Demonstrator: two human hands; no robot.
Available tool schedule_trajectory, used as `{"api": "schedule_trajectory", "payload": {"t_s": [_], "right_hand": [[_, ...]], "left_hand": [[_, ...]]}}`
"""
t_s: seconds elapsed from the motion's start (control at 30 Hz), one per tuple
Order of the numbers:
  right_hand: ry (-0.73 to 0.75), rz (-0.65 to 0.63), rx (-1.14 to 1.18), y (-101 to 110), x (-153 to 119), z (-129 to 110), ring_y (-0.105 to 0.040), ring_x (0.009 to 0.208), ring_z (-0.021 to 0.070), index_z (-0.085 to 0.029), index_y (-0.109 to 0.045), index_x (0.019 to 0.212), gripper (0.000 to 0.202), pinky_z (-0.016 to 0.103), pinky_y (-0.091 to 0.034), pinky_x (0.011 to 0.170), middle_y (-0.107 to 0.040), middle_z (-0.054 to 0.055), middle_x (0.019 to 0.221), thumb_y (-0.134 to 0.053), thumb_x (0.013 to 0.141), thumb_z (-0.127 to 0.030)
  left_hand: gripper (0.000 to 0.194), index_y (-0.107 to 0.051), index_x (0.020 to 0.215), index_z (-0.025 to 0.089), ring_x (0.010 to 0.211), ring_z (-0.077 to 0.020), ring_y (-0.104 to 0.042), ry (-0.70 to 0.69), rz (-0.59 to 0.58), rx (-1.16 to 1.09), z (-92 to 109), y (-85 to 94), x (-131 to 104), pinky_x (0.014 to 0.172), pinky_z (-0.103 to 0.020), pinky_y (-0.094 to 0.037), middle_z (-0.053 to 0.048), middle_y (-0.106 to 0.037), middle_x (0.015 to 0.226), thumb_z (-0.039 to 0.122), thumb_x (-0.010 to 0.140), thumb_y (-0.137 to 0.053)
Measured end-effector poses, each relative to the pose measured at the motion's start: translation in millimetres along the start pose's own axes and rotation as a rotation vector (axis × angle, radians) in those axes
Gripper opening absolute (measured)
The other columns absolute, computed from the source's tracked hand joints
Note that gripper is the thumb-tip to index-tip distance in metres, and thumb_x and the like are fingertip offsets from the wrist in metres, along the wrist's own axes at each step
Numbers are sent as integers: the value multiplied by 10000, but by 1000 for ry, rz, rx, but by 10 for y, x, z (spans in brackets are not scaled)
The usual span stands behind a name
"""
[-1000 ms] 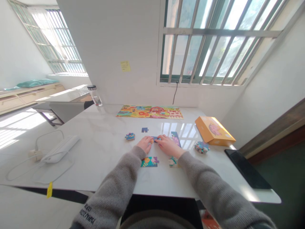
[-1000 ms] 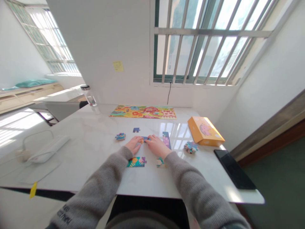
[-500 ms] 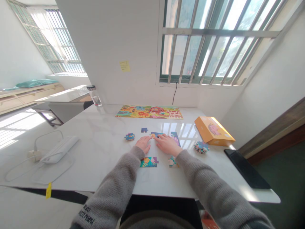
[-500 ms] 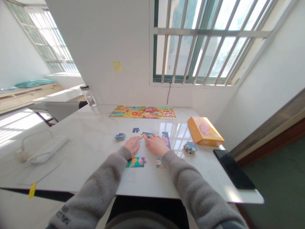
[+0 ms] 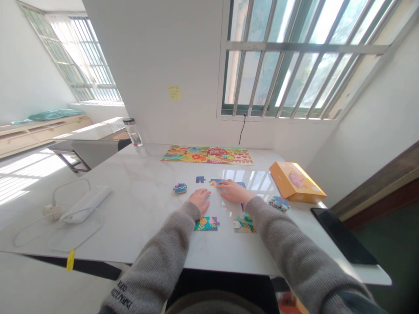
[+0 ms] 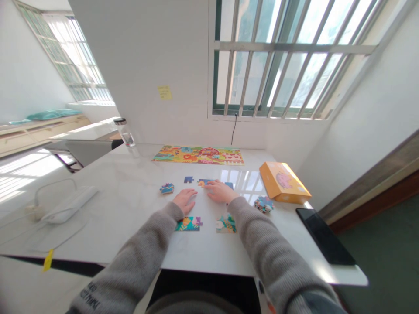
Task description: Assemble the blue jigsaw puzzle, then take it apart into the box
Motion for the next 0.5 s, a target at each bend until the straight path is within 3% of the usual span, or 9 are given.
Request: {"api": "schedule_trajectory", "payload": {"t_s": [0.3,0.5], "right_hand": [[-72,95,86,-51,-142,-34,-484,1325,248,-205,-486,1444,548,427,-397,1114,-574,118,1389,-537,900,-172],[-126,113,54,-70,-465,-209,-556,1224,266,-191,-632,1277,364,460,-387,1087,-639,128,1296,-540,924,-199]], "left_hand": [[427,-623,1232,183,1234,-282,-534,-23,24,-37,-26,18,1,1106,-450,-429,-120,-609,1295,191,805,-615],[374,-640,1204,181,1149,-252,-587,-76,9,-113,15,66,19,1072,-431,-463,-103,-667,1199,180,835,-576]]}}
Point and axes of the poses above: each hand's wrist, its own x-axis towards the middle knuckle, its own y-axis out of the back of the hand, z = x × y, the point moved 3 cm from there along x, towards the middle knuckle
